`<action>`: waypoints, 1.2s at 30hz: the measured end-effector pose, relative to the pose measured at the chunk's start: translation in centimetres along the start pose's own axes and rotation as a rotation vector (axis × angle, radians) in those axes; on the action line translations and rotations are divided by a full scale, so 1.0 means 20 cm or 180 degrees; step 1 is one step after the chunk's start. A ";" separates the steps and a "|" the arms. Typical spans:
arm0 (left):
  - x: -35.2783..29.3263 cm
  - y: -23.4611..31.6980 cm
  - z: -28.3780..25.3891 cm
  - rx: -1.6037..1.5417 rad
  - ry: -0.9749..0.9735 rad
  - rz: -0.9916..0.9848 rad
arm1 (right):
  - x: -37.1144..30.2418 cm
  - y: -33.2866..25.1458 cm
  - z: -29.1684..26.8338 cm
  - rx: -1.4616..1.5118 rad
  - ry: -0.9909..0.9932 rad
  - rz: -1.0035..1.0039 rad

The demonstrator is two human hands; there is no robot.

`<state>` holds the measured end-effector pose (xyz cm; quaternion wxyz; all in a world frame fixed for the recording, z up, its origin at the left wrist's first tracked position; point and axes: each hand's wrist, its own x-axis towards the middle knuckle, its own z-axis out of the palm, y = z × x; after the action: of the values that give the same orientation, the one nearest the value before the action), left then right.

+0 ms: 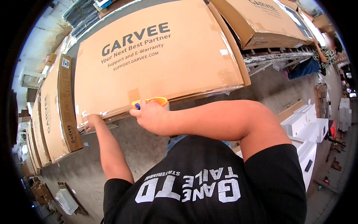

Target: The person tapes the seams of large cardboard boxes labeled 'GARVEE' using a handheld tape dispenser. They work on a conveyor belt in a warehouse, applying tape to the top and side seams of multiple boxes sequentially.

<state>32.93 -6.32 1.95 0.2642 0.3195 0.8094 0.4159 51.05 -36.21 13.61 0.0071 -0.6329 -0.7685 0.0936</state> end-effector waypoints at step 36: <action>-2.44 -0.59 0.06 0.1167 -0.0497 0.3937 | -2.01 1.68 0.57 0.0151 0.0112 0.0848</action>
<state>62.29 -46.93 -0.64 -0.0249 0.7958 0.5123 0.3220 90.11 -70.77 1.59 0.0231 -0.7306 -0.6750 0.1007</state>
